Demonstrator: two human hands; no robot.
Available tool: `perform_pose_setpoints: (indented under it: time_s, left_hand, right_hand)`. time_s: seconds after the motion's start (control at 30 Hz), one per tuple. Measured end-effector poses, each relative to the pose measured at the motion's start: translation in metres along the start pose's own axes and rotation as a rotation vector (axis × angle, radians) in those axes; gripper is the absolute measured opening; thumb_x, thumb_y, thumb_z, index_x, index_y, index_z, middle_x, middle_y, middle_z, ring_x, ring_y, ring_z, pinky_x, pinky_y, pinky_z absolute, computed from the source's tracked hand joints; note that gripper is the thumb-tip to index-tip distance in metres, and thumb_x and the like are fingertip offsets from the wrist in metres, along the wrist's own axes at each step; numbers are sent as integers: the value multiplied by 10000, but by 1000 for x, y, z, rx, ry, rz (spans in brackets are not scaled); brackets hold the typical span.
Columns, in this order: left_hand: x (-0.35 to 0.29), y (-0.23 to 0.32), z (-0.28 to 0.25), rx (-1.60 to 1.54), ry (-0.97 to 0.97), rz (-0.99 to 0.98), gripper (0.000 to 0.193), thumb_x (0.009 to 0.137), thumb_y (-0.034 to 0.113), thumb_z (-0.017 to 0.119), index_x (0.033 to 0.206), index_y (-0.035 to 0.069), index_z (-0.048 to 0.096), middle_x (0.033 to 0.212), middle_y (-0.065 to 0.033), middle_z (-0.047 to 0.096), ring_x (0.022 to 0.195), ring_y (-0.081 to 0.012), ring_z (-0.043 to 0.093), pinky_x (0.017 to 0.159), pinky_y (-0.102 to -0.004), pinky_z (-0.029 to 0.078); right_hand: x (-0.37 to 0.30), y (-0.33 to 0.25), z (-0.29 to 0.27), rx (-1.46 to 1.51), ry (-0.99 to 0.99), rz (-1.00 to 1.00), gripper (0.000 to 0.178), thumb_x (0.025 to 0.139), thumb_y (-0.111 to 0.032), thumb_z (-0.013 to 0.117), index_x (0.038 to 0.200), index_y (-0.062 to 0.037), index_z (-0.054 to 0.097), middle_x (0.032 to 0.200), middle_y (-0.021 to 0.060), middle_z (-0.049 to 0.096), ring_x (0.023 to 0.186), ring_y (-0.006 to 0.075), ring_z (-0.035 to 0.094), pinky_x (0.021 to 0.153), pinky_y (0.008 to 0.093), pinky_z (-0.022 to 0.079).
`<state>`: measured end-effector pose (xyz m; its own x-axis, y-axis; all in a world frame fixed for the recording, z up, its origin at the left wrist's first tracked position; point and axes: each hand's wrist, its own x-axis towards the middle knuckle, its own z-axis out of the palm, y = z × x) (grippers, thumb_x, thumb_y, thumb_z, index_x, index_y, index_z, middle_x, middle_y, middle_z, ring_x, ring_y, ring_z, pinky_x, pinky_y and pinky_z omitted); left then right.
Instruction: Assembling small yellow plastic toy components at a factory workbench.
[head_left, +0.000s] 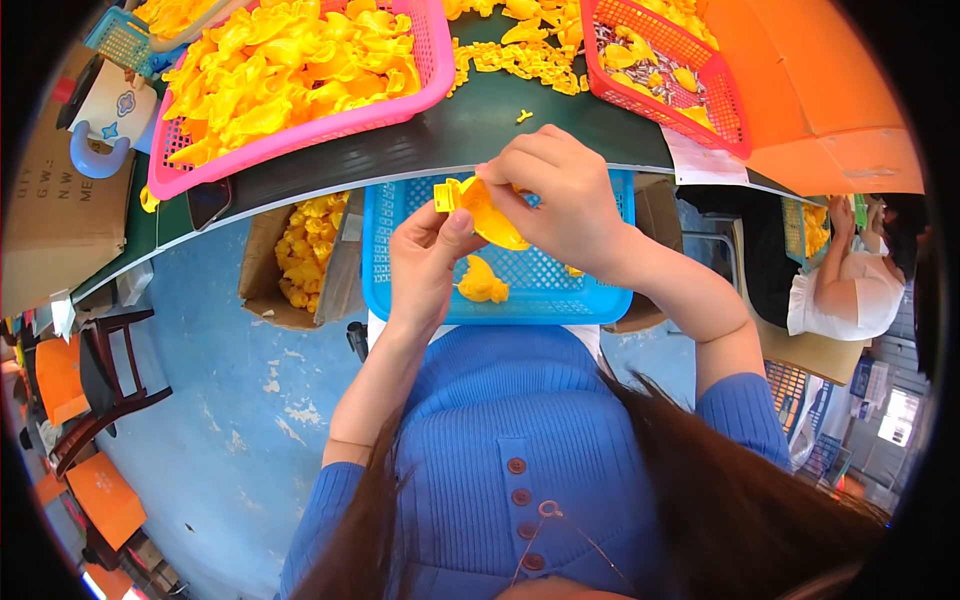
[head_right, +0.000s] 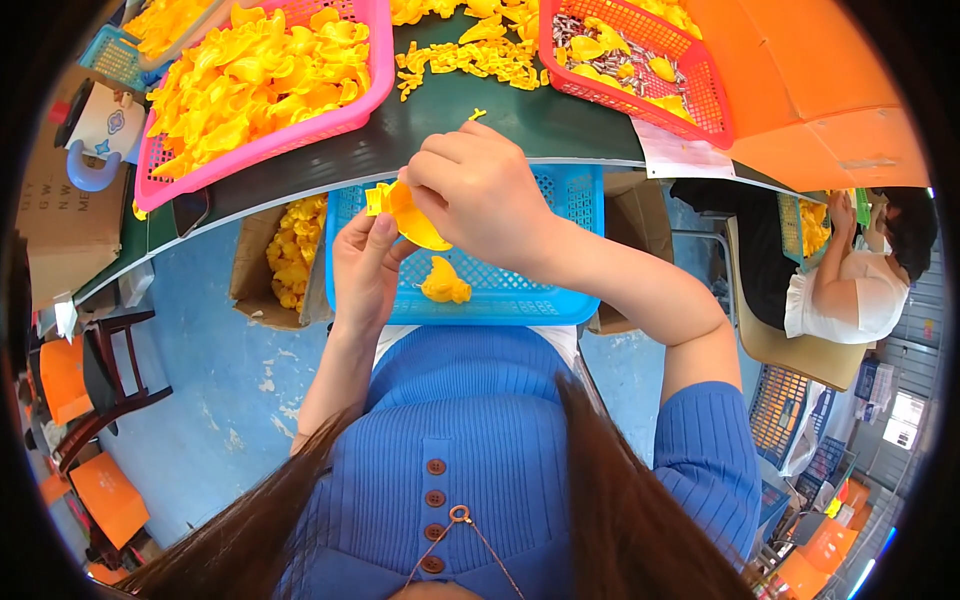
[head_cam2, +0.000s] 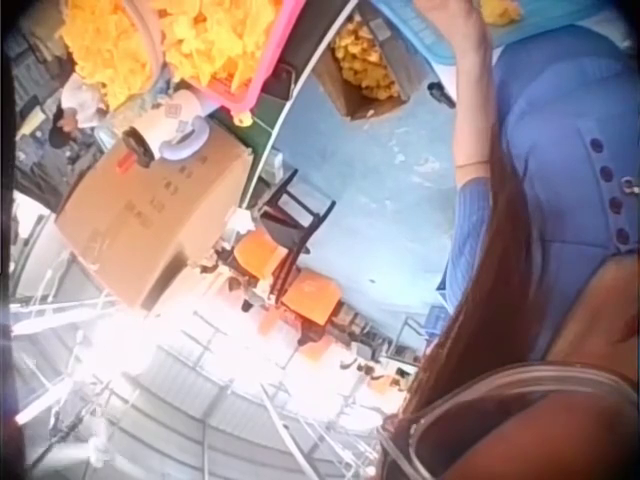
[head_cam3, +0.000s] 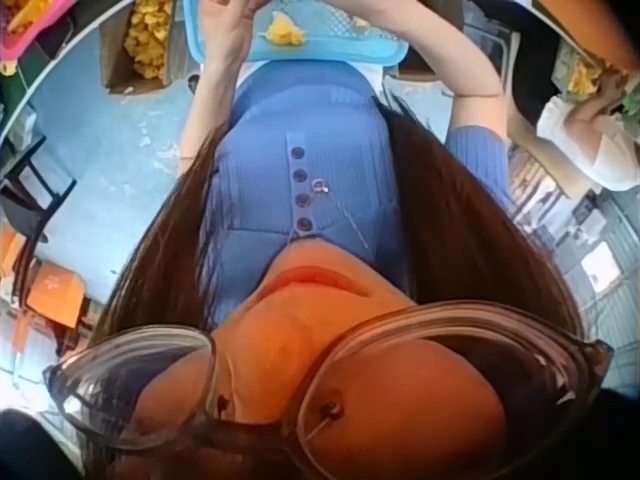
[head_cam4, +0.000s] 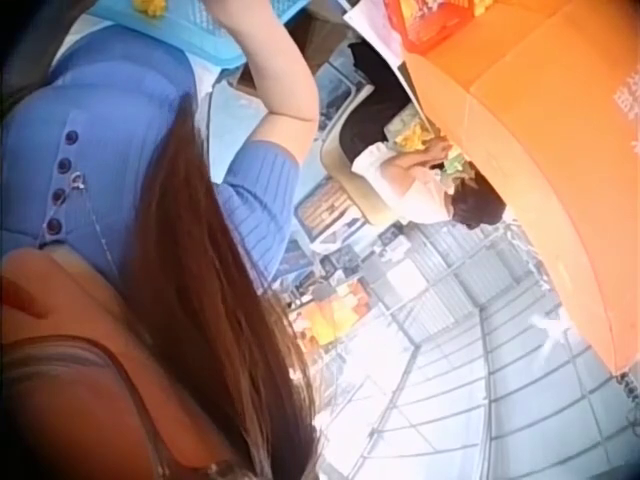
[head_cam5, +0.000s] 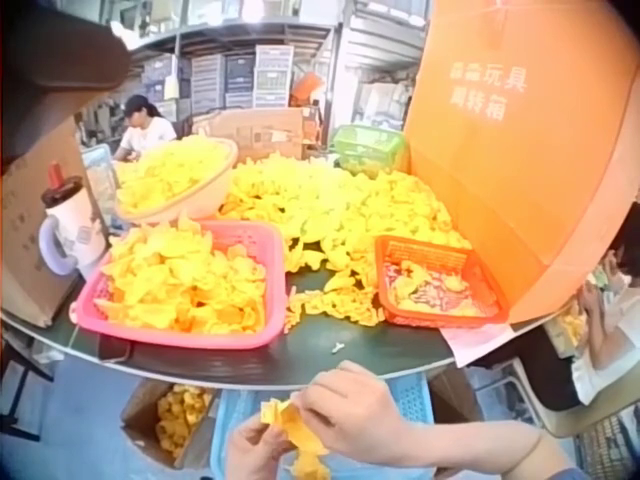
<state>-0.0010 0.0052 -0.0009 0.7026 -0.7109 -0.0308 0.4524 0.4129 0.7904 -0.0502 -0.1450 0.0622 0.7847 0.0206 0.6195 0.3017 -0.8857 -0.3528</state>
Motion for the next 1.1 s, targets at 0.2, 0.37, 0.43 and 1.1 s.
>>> perform_pose_setpoints:
  time_s: [0.2, 0.37, 0.43, 1.1]
  left_hand:
    - [-1, 3, 1, 53, 23, 25, 329, 866, 229, 603, 1074, -25, 575, 977, -82, 620, 898, -138, 604, 792, -283, 507]
    - [0, 0, -1, 43, 45, 21, 324, 858, 220, 615, 1063, -27, 578, 969, -80, 621, 892, -135, 603, 799, -283, 502]
    - [2, -1, -4, 77, 56, 24, 322, 858, 221, 615, 1060, -26, 573, 975, -79, 618, 887, -133, 601, 804, -279, 496]
    - [3, -18, 9, 286, -20, 224, 760, 726, -99, 627, 1345, 56, 213, 1234, -150, 438, 1115, -219, 488, 893, -339, 480]
  right_hand:
    - [1, 2, 2, -1, 25, -73, 137, 637, 12, 681, 722, -36, 585, 730, 48, 616, 623, 201, 559, 563, 290, 449]
    - [-3, -3, -4, -35, -68, 69, 144, 632, 10, 678, 709, -32, 563, 701, 61, 597, 640, 214, 584, 568, 293, 463]
    - [-6, -1, -4, 8, -107, 149, 146, 636, 15, 669, 705, -26, 546, 685, 76, 584, 639, 236, 595, 552, 306, 469]
    - [-1, 2, 1, 92, -51, 368, 141, 674, 20, 628, 703, 17, 490, 653, 112, 543, 586, 211, 601, 523, 285, 474]
